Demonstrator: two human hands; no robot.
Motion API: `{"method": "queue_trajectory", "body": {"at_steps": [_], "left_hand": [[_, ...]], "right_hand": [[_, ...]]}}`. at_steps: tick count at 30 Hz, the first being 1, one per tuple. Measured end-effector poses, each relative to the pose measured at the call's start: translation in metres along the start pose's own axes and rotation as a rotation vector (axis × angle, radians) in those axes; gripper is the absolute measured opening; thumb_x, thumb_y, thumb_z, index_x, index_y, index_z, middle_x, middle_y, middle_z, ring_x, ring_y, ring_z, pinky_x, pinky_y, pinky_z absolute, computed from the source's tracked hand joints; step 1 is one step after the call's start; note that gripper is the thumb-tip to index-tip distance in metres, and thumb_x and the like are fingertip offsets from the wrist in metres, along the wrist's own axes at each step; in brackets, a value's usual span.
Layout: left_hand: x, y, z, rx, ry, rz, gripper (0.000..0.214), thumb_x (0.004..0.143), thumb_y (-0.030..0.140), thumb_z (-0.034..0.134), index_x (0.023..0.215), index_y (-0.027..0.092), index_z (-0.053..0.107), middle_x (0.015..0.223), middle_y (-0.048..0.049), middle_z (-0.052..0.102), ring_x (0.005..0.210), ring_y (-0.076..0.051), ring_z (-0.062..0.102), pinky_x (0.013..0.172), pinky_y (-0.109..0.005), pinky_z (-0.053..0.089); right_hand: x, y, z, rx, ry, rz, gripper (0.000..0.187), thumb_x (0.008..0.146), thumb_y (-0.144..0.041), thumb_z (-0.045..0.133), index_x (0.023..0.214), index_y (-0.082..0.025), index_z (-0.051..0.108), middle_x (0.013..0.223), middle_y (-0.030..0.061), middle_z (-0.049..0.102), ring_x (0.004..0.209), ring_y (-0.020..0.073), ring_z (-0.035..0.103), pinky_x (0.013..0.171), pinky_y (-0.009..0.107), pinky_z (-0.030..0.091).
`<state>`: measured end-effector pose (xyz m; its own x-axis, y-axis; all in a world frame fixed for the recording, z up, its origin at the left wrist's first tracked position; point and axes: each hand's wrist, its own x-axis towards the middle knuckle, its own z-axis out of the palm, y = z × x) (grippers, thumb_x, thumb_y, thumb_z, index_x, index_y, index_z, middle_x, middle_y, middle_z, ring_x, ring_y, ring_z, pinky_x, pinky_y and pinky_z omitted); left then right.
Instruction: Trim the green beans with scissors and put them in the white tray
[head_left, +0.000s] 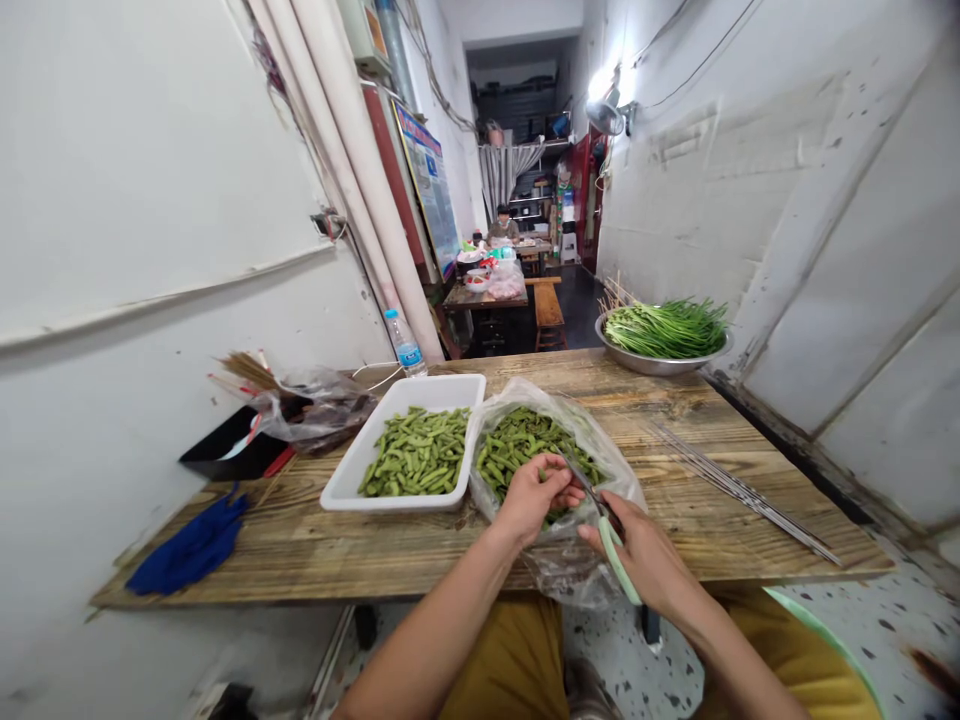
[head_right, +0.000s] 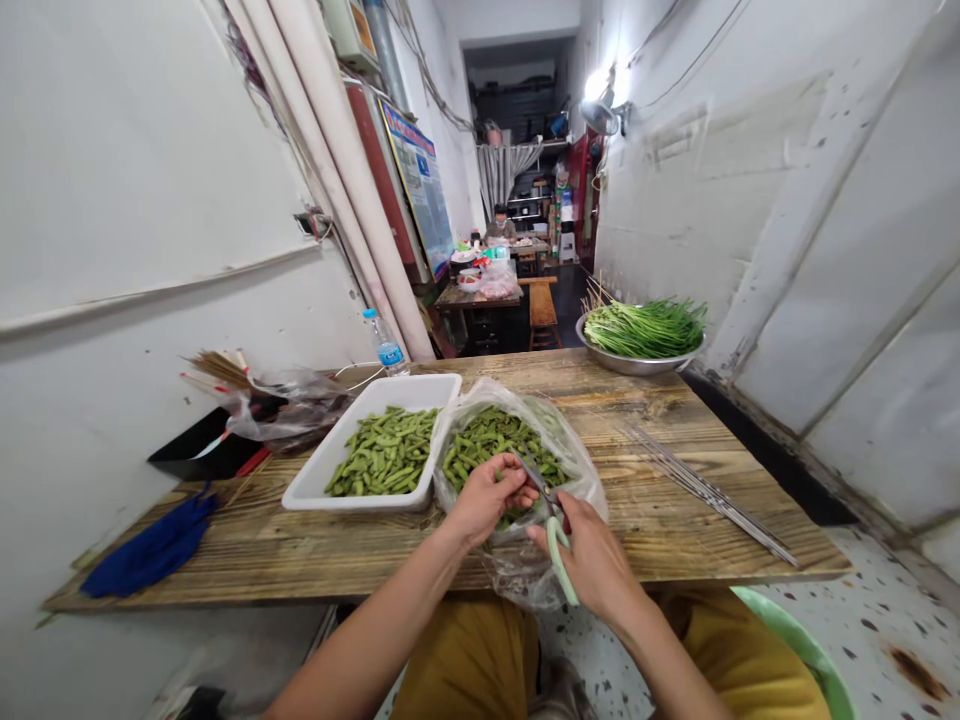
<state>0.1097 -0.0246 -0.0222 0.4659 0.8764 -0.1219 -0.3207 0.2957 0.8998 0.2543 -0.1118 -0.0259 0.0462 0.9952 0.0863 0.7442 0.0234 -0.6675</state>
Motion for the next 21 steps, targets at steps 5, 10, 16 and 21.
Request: {"method": "queue_trajectory", "body": {"at_steps": [5, 10, 16, 21], "left_hand": [[-0.003, 0.002, 0.002, 0.022, -0.019, -0.017, 0.040, 0.064, 0.035, 0.071, 0.087, 0.016, 0.045, 0.064, -0.0003, 0.063, 0.056, -0.011, 0.062, 0.056, -0.021, 0.049], [-0.006, -0.004, -0.007, 0.055, -0.008, -0.078, 0.035, 0.068, 0.034, 0.068, 0.086, 0.016, 0.044, 0.065, -0.0014, 0.063, 0.054, -0.011, 0.061, 0.053, -0.021, 0.046], [0.008, 0.004, -0.045, 0.164, 0.337, 0.036, 0.018, 0.077, 0.023, 0.054, 0.091, 0.016, 0.045, 0.070, -0.0008, 0.060, 0.057, -0.009, 0.057, 0.055, -0.021, 0.044], [0.040, 0.015, -0.059, 0.977, 0.419, 0.222, 0.013, 0.076, 0.022, 0.052, 0.087, 0.017, 0.059, 0.064, -0.0003, 0.058, 0.060, -0.013, 0.054, 0.062, -0.024, 0.041]], "right_hand": [[0.000, -0.007, -0.001, 0.073, -0.008, -0.039, 0.047, 0.082, -0.048, 0.048, 0.115, -0.016, 0.054, 0.100, 0.0102, 0.065, 0.086, 0.0232, 0.060, 0.078, 0.032, 0.045], [0.001, -0.004, 0.002, 0.111, -0.066, -0.012, 0.035, 0.083, -0.046, 0.046, 0.098, -0.019, 0.062, 0.075, 0.0028, 0.068, 0.065, 0.0182, 0.060, 0.061, 0.025, 0.045], [0.002, 0.023, 0.002, 0.044, -0.151, 0.040, 0.034, 0.081, -0.047, 0.048, 0.096, -0.018, 0.059, 0.077, 0.0041, 0.067, 0.072, 0.0225, 0.063, 0.066, 0.030, 0.046], [-0.002, 0.028, -0.001, 0.072, -0.121, 0.067, 0.039, 0.079, -0.044, 0.051, 0.109, -0.019, 0.055, 0.096, 0.0085, 0.067, 0.087, 0.0245, 0.063, 0.075, 0.031, 0.047]]}}
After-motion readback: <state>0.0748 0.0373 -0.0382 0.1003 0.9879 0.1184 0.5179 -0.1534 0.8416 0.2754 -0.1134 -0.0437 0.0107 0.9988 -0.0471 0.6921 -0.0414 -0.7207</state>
